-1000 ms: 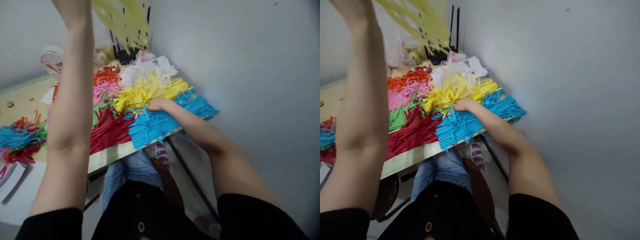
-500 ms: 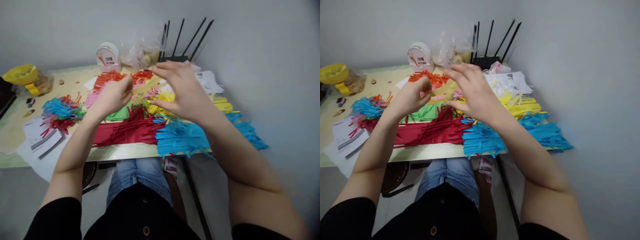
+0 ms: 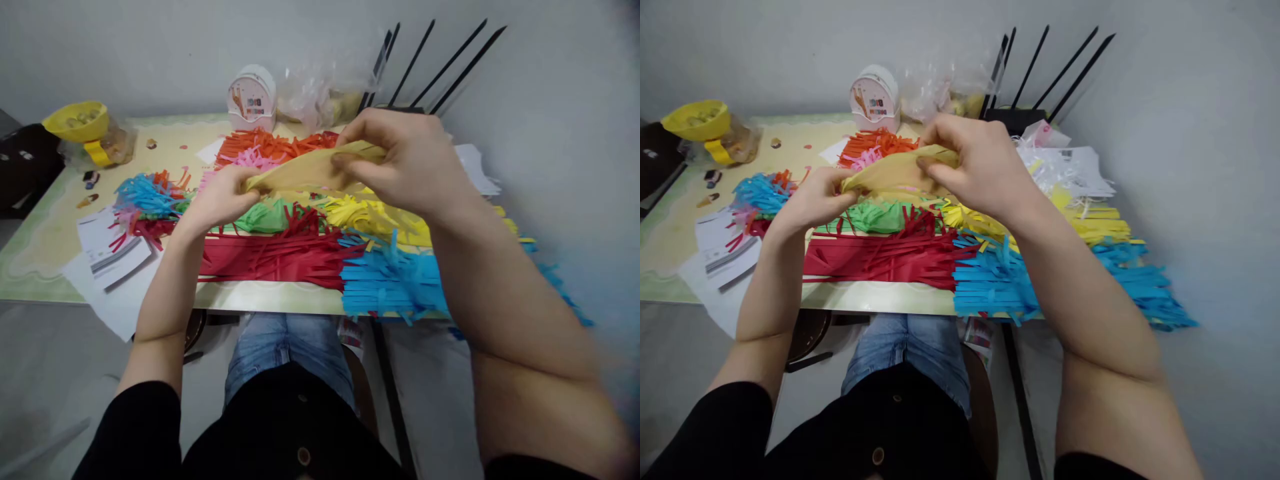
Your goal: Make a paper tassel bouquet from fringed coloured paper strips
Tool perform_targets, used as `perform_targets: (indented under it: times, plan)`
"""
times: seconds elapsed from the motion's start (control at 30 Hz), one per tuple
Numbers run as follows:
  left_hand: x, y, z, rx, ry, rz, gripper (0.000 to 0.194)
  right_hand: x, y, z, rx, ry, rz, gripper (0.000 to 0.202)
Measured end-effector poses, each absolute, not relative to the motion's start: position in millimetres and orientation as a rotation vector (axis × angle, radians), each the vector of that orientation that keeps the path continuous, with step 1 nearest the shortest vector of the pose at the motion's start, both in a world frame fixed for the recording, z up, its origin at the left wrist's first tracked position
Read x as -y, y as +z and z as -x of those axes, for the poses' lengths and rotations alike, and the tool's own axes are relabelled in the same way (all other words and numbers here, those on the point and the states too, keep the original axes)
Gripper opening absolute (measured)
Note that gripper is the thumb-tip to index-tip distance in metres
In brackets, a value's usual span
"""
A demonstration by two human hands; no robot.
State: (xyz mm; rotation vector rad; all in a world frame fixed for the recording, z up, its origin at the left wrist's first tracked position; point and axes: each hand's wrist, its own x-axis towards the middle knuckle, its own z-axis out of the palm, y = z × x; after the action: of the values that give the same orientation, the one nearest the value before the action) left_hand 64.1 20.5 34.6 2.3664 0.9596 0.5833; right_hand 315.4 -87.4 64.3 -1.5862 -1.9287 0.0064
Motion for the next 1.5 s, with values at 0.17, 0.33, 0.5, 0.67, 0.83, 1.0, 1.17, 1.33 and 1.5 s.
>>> perform_targets:
  times: [0.17, 0.33, 0.5, 0.67, 0.83, 1.0, 1.17, 1.33, 1.5]
  plan:
    - [-25, 26, -83, -0.638, 0.806, -2.338, 0.023, 87, 71, -321, 1.942, 0.037, 1.501, 0.011]
    - [-30, 19, -85, -0.538, 0.870, -2.174, 0.019, 86, 74, -338, 1.918, 0.193, 1.511, 0.019]
    - [-27, 12, -74, -0.493, 0.911, -1.962, 0.020, 88, 56, -338, 1.717, 0.525, 1.353, 0.015]
    - [-16, 3, -66, -0.518, 1.031, -1.775, 0.028, 93, 27, -322, 1.473, 0.565, 1.143, 0.024]
    - [-3, 4, -53, -0.485, 1.040, -1.755, 0.027, 98, 5, -313, 1.386, 0.584, 1.116, 0.020]
    - [-4, 21, -30, -0.256, 0.785, -1.971, 0.032, 103, 1, -312, 1.369, 0.751, 1.049, 0.013]
    - [-10, 33, -39, -0.314, 0.609, -1.909, 0.050, 107, 15, -316, 1.661, 0.563, 1.017, 0.013]
    - [-5, 46, -64, -0.469, 0.198, -2.049, 0.040, 110, 27, -318, 1.928, 0.383, 0.845, 0.029]
    - [-6, 53, -66, -0.510, 0.144, -2.065, 0.039, 116, 30, -335, 2.073, 0.300, 0.905, 0.029]
